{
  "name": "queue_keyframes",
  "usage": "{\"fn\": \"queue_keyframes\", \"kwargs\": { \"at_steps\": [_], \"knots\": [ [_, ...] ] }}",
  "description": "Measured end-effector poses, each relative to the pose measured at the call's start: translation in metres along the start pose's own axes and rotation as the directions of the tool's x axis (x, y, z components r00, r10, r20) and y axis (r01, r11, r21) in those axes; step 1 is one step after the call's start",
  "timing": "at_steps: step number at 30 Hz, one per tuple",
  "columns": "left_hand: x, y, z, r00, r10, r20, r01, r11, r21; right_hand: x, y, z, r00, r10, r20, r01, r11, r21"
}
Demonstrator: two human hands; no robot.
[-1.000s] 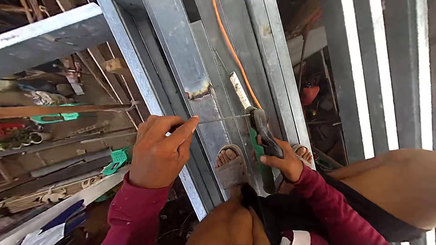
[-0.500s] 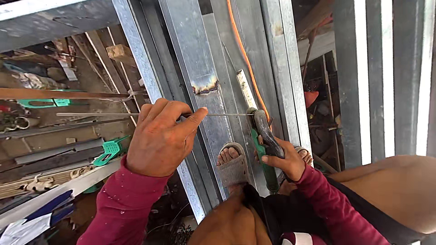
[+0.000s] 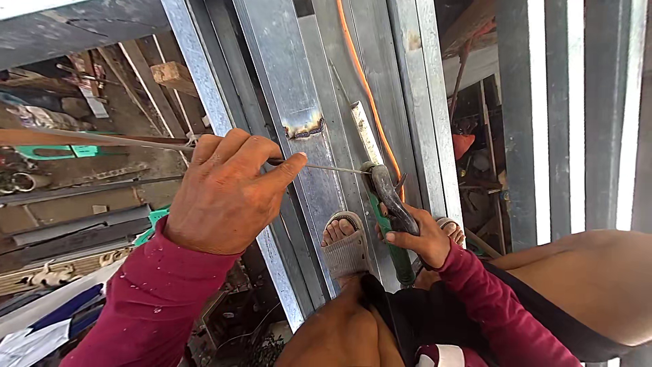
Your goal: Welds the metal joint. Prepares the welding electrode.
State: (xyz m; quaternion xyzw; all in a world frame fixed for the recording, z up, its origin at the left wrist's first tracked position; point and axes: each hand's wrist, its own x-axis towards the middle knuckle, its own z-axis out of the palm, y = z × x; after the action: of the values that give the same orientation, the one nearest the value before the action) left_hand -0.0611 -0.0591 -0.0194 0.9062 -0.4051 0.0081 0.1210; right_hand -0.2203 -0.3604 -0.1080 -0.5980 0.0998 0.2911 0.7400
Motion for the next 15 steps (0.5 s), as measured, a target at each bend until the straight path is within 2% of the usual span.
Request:
{"fn": "queue_keyframes", "kwargs": {
  "at_steps": [10,12,15],
  "knots": [
    [0.0,-0.011,-0.001,0.988,0.137,0.068,-0.137,0.991,-0.004,0.002,0.003,0.009,1.0,0.011,0.017,-0.008,0.992,-0.126],
    [-0.009,-0.018,0.011,0.991,0.12,0.056,-0.117,0.992,-0.051,0.001,0.001,0.012,1.0,0.005,-0.007,-0.006,0.989,-0.15],
    [-0.02,-0.021,0.021,0.997,0.013,0.079,-0.007,0.997,-0.073,-0.001,0.001,0.018,0.999,-0.025,-0.023,0.02,0.98,-0.198]
  ]
}}
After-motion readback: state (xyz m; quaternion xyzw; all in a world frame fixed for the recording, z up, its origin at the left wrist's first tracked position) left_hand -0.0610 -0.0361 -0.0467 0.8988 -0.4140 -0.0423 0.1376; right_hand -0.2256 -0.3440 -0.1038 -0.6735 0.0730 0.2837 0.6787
